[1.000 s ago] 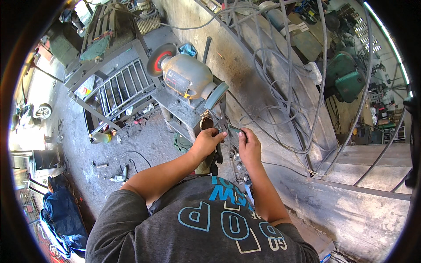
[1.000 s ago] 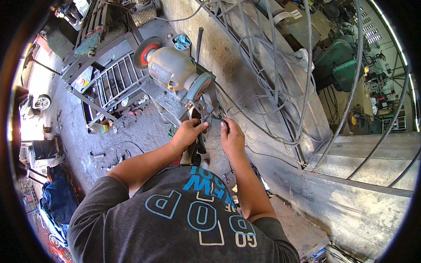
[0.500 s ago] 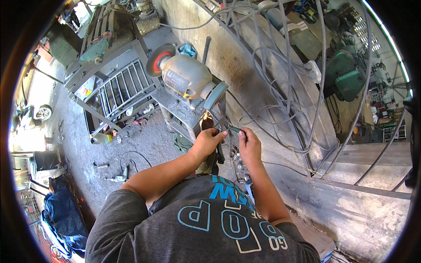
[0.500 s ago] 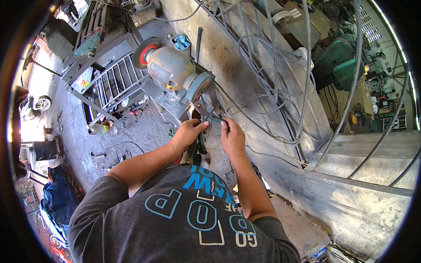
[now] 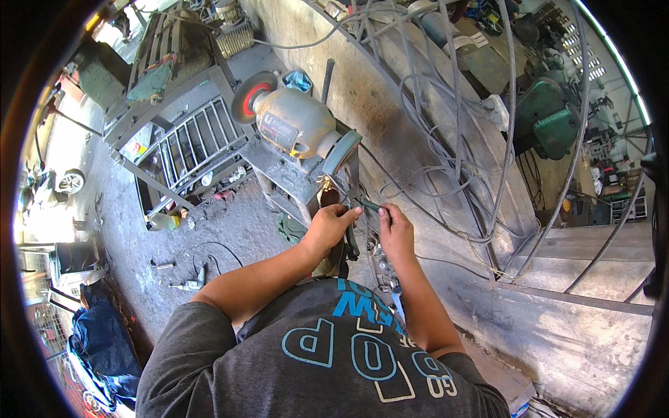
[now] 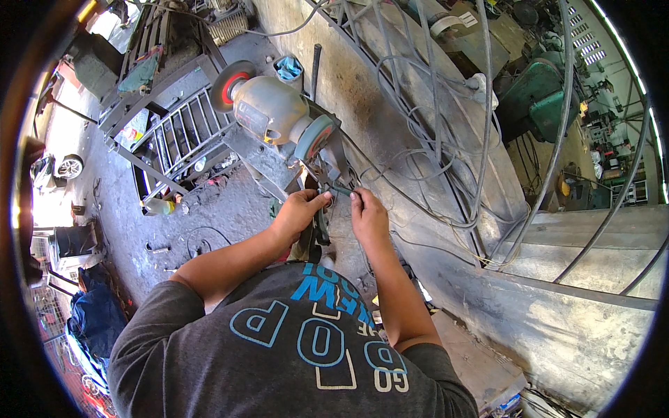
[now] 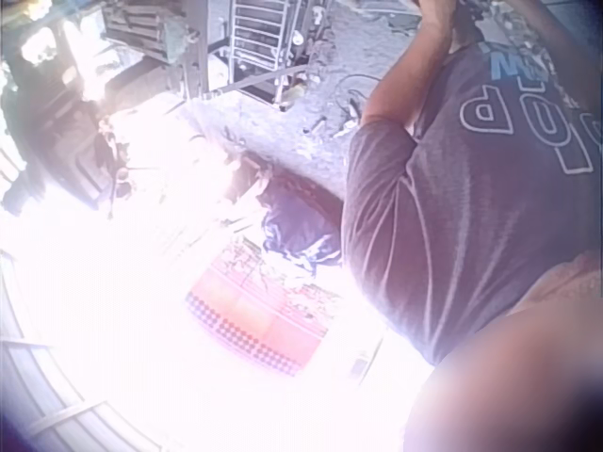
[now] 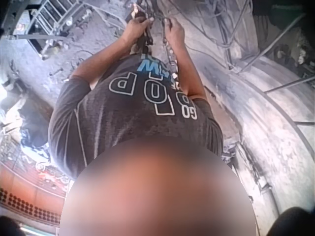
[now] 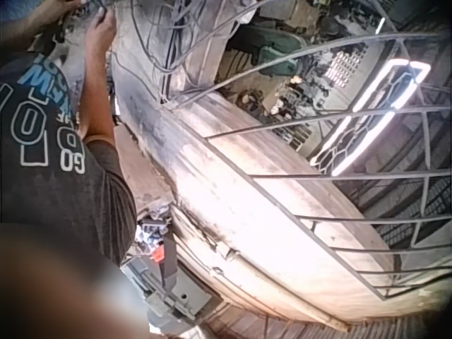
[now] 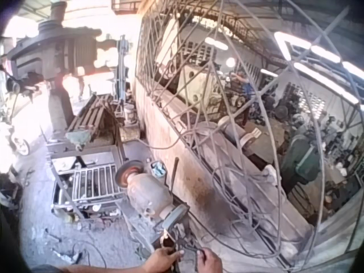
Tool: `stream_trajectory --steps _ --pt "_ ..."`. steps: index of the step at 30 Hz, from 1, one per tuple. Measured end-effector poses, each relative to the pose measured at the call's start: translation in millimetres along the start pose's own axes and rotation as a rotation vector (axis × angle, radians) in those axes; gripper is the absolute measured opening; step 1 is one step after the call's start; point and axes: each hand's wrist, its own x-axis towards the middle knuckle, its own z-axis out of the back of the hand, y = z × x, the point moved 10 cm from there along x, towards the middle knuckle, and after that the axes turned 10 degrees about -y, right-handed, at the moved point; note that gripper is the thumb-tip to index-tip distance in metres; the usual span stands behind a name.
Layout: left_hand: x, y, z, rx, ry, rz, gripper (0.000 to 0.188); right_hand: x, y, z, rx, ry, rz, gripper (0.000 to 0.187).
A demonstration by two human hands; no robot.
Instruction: The person sharpens a pair of pliers on a bench grinder, then walks to an outdoor area and sits on the floor to work on a small metal part using the pliers. The person manipulates the part with the pliers and occasionally inspects it.
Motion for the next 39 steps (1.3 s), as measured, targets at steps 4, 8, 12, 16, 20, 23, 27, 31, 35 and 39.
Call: stream_trajectory --steps 4,8,12,16,20,23,27,31,35,39 --pt "-2.4 1.7 1.7 0.016 0.001 0.024 0.048 -4.4 -4.0 -3.7 0.013 -0.005 -0.020 0.024" --pt "-3.7 3.6 -1.5 -0.062 0.017 0.062 0.049 -8.3 -7.9 -7.9 0.046 0.018 -0.069 0.026" --pt "-4.3 0.8 0.3 -0.053 -0.008 0.044 0.050 -12.1 -15.4 -13.2 0.085 0.050 -0.145 0.027" --pt "-6.7 0.5 1.8 -0.029 -0.027 0.071 0.049 -18.8 -22.7 -21.9 0.082 0.078 -0.176 0.029" --pt "-10.9 -2.9 0.5 -0.055 -0.032 0.085 0.051 -26.4 -22.7 -22.8 0.118 0.049 -0.149 0.030" --pt "-16.0 -6.1 -2.9 0.211 0.076 0.032 0.046 -32.9 -21.0 -5.9 0.152 -0.017 -0.150 0.029" --pt "-31.9 -28.9 -10.0 0.429 0.167 -0.271 0.044 -44.0 -1.5 42.1 0.121 -0.164 -0.030 0.024" --pt "-51.5 -45.4 -15.3 0.312 0.197 -0.363 0.039 -57.4 17.1 74.3 0.182 -0.163 0.001 0.026" --pt "-81.8 -88.3 -14.0 0.236 0.229 -0.642 0.036 -65.2 41.7 94.6 0.253 -0.166 0.094 0.028" --pt "-105.1 -111.6 -10.5 0.280 0.162 -0.713 0.035 -74.4 47.6 92.1 0.342 -0.087 -0.032 0.029"
